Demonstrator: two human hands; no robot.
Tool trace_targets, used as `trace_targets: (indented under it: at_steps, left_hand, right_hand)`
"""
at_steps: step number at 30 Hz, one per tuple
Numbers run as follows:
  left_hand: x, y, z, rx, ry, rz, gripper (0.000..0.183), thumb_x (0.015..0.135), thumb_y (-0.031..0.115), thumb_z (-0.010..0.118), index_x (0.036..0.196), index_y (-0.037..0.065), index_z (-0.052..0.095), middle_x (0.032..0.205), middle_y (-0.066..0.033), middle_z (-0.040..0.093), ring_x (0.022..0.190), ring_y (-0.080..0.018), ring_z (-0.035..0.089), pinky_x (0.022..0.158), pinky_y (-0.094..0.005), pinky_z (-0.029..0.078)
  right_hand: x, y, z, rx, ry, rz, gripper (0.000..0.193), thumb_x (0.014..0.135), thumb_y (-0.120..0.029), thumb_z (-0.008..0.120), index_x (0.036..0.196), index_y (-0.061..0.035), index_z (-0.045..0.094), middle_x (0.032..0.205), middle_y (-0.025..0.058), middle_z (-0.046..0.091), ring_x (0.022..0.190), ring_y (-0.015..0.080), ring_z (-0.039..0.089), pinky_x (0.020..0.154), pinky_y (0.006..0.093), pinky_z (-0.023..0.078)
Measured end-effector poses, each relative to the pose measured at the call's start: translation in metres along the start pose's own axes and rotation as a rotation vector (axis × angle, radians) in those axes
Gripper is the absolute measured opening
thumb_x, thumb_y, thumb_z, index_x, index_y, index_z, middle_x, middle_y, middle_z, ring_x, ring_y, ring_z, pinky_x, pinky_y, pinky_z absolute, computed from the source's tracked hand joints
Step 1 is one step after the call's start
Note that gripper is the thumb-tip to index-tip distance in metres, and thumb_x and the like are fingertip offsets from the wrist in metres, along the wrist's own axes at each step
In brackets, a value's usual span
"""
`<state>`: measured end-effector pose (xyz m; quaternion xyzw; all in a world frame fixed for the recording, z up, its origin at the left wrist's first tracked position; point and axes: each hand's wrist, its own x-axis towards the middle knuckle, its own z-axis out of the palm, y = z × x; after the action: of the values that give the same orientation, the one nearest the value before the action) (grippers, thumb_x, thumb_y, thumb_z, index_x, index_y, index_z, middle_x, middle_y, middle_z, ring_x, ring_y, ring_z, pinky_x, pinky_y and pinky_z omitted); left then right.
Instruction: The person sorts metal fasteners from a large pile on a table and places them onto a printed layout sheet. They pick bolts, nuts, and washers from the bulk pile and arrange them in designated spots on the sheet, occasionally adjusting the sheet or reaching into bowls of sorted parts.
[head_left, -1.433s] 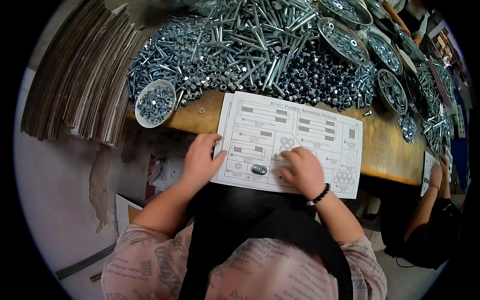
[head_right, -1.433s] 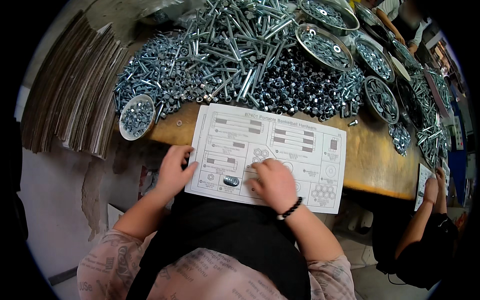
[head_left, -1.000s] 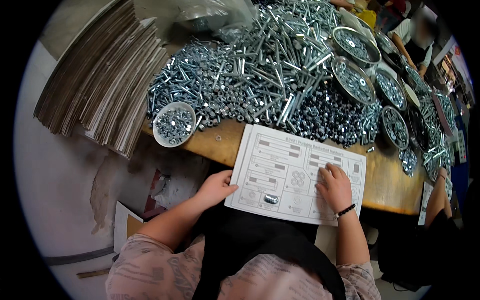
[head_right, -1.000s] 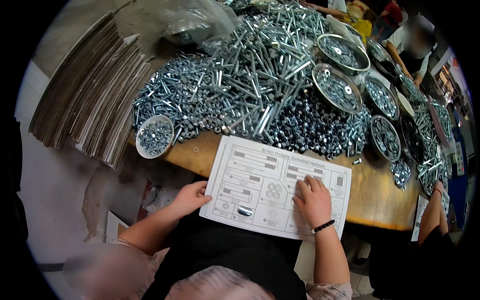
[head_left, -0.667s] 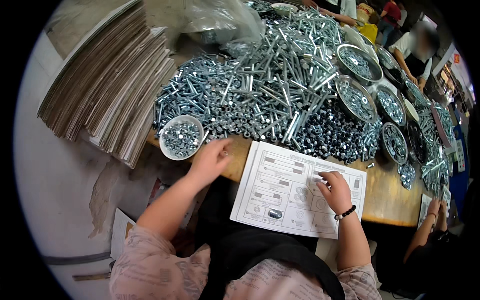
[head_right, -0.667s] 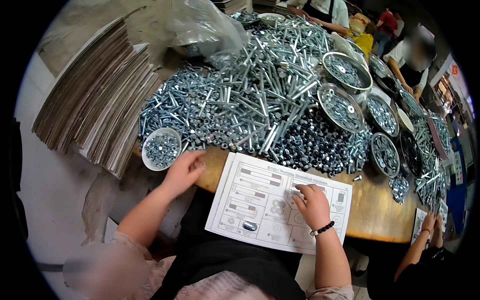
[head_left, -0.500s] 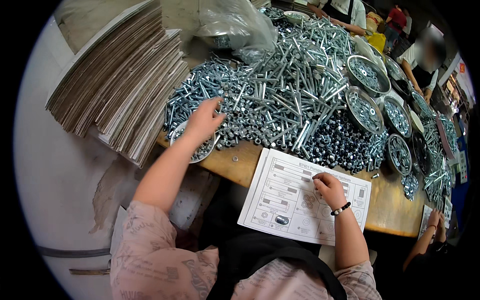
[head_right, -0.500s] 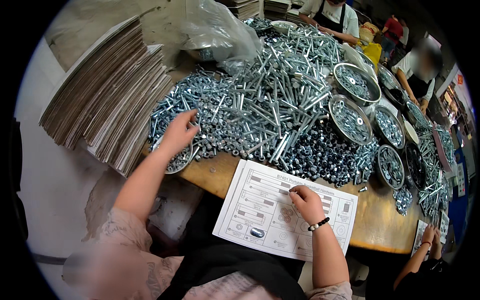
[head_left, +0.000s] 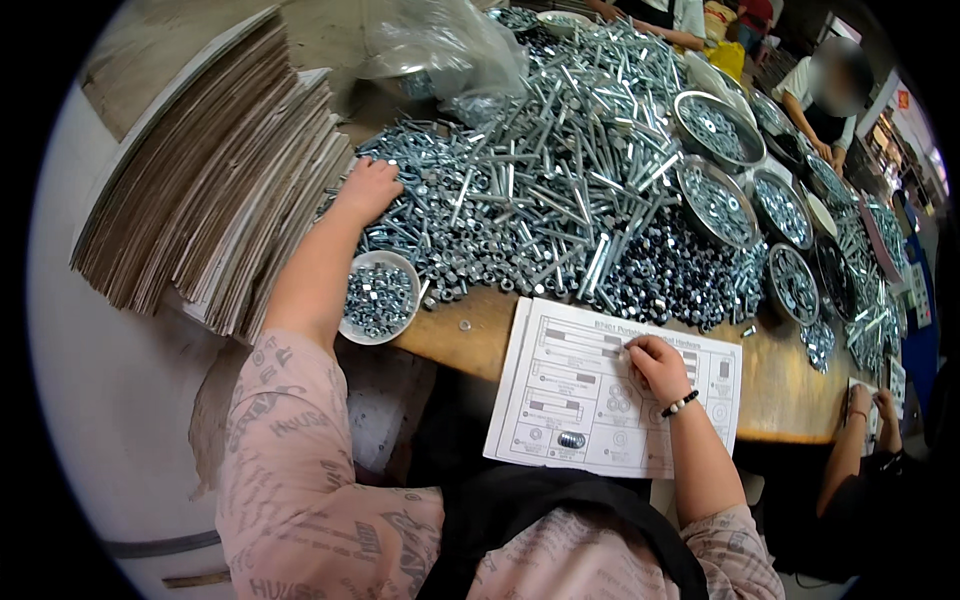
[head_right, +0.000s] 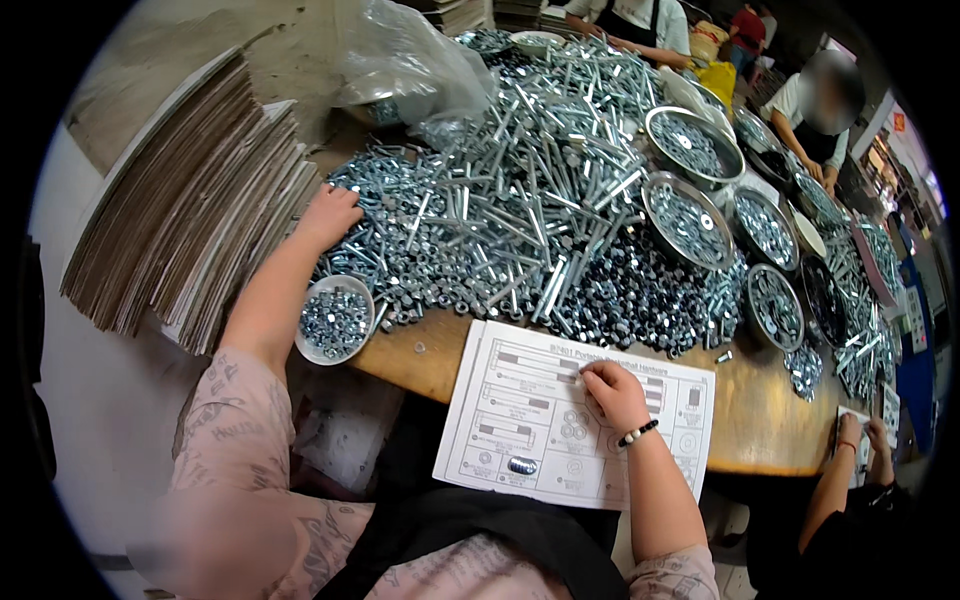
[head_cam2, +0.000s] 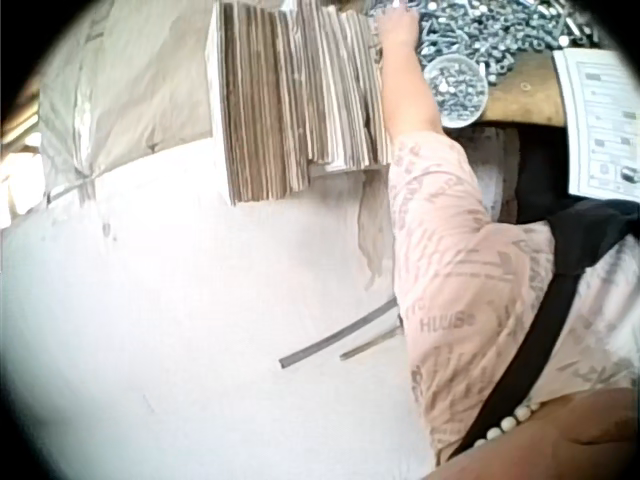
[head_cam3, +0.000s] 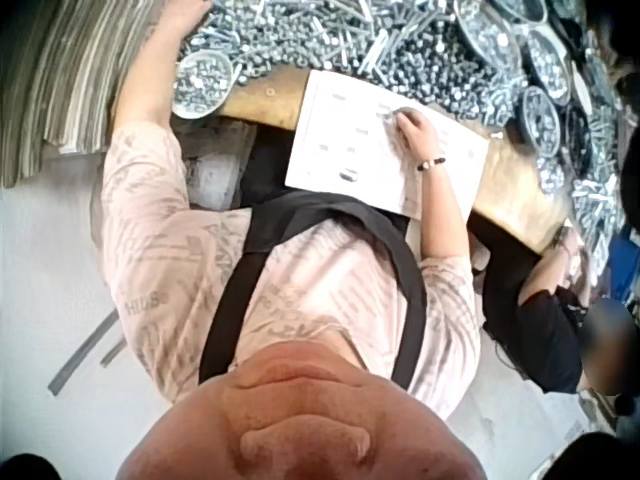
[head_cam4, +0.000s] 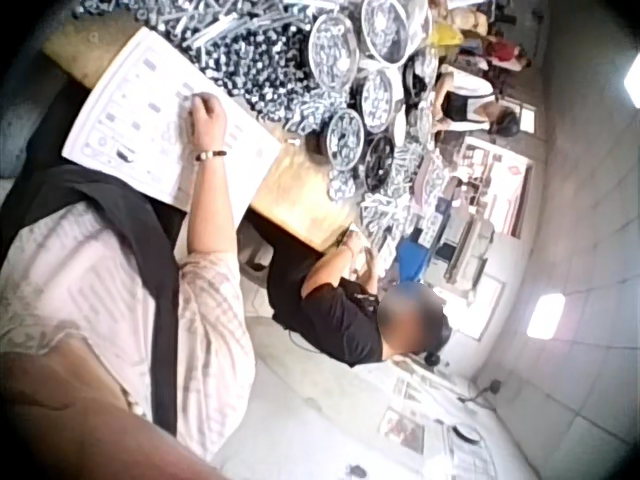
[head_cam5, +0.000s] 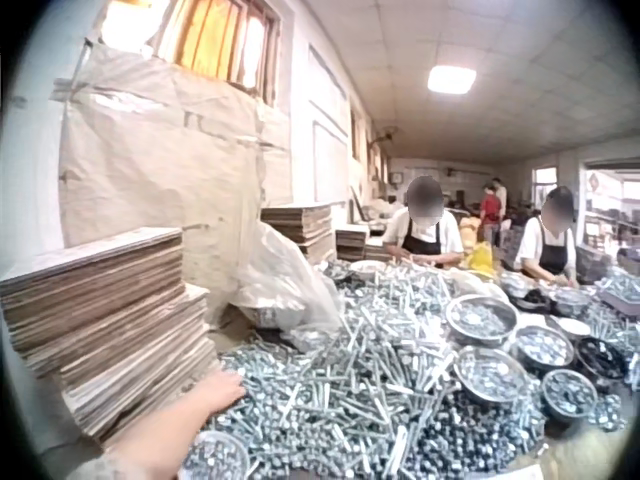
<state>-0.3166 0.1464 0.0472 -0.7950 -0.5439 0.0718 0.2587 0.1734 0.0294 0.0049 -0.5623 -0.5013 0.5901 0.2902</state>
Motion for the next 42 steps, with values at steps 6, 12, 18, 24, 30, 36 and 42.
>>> trace_targets:
  at_steps: [6,12,18,24,30,36,42]
  left_hand:
    - [-0.014,-0.016,-0.013,-0.020,-0.077,-0.112,0.012,0.074,0.009,0.050,0.081,0.010,0.060,0.080,-0.0070,0.063,0.084,-0.0223,0.059,0.087,-0.0397,0.037]
    - [-0.028,0.070,-0.083,-0.810,0.192,-0.515,0.022,0.084,0.023,0.047,0.098,0.007,0.056,0.090,-0.0166,0.060,0.088,-0.0340,0.056,0.076,-0.0418,0.043]
    - [-0.058,0.233,-0.130,-1.281,-0.209,-0.016,0.022,0.082,0.019,0.053,0.098,0.003,0.055,0.089,-0.0155,0.058,0.086,-0.0320,0.055,0.075,-0.0396,0.043]
    - [-0.062,0.260,-0.116,-1.308,0.243,-0.044,0.017,0.076,0.016,0.058,0.089,0.006,0.059,0.085,-0.0114,0.058,0.077,-0.0318,0.055,0.067,-0.0393,0.044]
    - [-0.064,0.253,-0.139,-1.170,0.033,-0.242,0.014,0.074,0.013,0.062,0.086,0.005,0.061,0.082,-0.0073,0.058,0.067,-0.0233,0.055,0.060,-0.0335,0.044]
    - [-0.078,0.269,-0.123,-1.324,-0.148,-0.081,0.015,0.074,0.012,0.060,0.088,0.006,0.061,0.083,-0.0076,0.060,0.075,-0.0267,0.057,0.066,-0.0358,0.046]
    - [-0.081,0.268,-0.115,-1.249,-0.048,0.041,0.015,0.074,0.012,0.060,0.087,0.007,0.062,0.085,-0.0064,0.058,0.081,-0.0267,0.056,0.072,-0.0366,0.045]
  right_hand:
    - [0.000,0.002,0.000,0.002,0.001,-0.003,0.017,0.085,-0.015,0.054,0.092,-0.0004,0.059,0.065,-0.0004,0.052,0.049,0.0052,0.044,0.041,0.0194,0.034]
    - [0.005,0.001,0.006,-0.246,0.002,-0.169,0.021,0.081,-0.017,0.059,0.095,-0.0012,0.059,0.070,0.0014,0.057,0.059,0.0070,0.050,0.052,0.0207,0.040]
    - [-0.030,-0.043,0.056,-0.468,-0.205,-0.483,0.048,0.073,-0.015,0.067,0.116,-0.0066,0.049,0.083,0.0116,0.059,0.069,0.0235,0.058,0.065,0.0326,0.047]
    - [-0.042,-0.016,0.043,-0.718,-0.203,-0.334,0.020,0.077,-0.021,0.060,0.093,-0.0085,0.059,0.080,0.0104,0.061,0.074,0.0273,0.059,0.064,0.0369,0.047]
    - [-0.051,0.011,0.048,-0.879,-0.089,-0.609,0.017,0.073,-0.024,0.063,0.084,-0.0112,0.060,0.073,0.0069,0.058,0.069,0.0254,0.057,0.059,0.0367,0.046]
    - [-0.050,0.019,0.049,-0.908,-0.085,-0.635,0.017,0.072,-0.024,0.063,0.084,-0.0110,0.059,0.075,0.0069,0.056,0.071,0.0261,0.056,0.063,0.0367,0.046]
    - [-0.052,0.016,0.052,-0.921,-0.111,-0.586,0.020,0.073,-0.026,0.063,0.084,-0.0097,0.058,0.074,0.0084,0.058,0.073,0.0268,0.056,0.065,0.0372,0.046]
